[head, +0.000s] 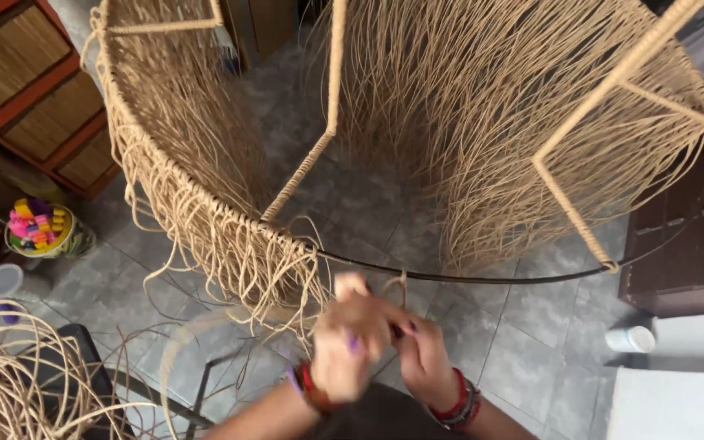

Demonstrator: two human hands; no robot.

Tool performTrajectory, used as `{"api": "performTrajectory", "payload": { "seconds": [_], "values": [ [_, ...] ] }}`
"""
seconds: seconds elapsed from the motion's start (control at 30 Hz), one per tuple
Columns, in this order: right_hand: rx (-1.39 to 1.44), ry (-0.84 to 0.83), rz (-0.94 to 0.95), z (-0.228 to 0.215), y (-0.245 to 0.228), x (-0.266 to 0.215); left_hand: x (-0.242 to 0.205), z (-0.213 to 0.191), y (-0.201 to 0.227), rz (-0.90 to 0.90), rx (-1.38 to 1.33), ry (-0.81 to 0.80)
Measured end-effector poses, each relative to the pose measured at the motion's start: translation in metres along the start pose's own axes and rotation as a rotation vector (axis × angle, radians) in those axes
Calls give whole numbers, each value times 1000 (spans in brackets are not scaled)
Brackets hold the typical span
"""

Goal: Weaving straw strands onto a metal frame to create a decorative structure

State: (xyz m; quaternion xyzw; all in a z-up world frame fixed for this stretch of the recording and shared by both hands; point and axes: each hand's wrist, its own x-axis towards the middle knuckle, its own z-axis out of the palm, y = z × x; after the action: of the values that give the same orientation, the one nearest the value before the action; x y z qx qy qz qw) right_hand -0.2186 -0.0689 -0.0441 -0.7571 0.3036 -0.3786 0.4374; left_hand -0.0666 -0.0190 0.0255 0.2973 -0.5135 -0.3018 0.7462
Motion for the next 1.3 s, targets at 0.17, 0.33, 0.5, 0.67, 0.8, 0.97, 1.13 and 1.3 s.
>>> {"api": "performTrajectory", "payload": {
  "seconds": [0.17, 0.33, 0.5, 0.67, 0.8, 0.97, 1.13, 1.3],
  "values": [
    [-611, -431, -409, -28, -20, 14, -3, 9, 7, -33, -413, 62],
    [-852, -17, -533, -64, -103, 43, -3, 7, 1, -48, -402, 91],
    [-939, -16, -575, -63, -81, 74, -27, 0, -21, -195, -427, 97],
    [-887, -10, -535, -65, -62, 68, -38, 9, -30, -18, -266, 63],
    [-970, 28, -491, -78, -53, 69, -62, -51, -88, 13, 312, 91],
    [-917, 1, -478, -88, -45, 75, 2, -83, -46, 311, 496, -82],
    [-925, -6, -520, -78, -36, 80, -15, -73, -75, 213, 889, -232],
    [-1018, -105, -579, -85, -22, 94, -20, -61, -94, 60, 814, -122]
  ]
}}
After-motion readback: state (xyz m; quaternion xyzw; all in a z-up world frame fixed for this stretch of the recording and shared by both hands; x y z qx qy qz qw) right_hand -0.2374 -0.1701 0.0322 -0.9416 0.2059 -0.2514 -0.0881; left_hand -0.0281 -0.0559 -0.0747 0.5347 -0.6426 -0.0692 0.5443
